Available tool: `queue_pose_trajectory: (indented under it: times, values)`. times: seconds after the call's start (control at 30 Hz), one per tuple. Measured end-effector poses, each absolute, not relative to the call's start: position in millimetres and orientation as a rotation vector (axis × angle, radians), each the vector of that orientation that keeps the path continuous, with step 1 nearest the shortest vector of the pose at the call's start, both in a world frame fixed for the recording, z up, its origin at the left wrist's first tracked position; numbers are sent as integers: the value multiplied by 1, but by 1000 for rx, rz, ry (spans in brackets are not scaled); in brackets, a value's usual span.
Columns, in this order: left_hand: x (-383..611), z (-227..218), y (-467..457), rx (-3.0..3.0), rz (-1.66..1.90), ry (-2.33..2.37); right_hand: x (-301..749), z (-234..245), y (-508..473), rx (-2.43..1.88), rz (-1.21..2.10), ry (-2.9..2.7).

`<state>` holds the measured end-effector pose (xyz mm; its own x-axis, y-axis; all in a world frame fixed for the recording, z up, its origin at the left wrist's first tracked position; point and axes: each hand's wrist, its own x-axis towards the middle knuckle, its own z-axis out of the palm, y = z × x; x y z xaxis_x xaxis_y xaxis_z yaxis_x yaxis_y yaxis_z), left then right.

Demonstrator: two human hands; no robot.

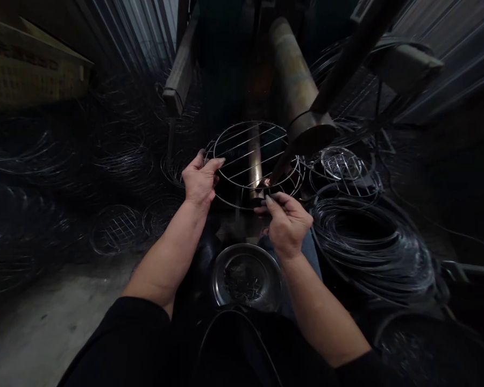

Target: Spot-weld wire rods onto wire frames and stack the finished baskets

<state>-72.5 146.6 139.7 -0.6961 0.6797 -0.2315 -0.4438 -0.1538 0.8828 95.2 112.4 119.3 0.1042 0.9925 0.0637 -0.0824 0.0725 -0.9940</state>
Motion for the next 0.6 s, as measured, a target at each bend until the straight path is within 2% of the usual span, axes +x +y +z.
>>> queue_pose_trajectory:
  times: [0.6]
  values:
    - [-71, 134, 133, 304, 1866, 1438, 106, 119, 113, -1076, 1159, -1175]
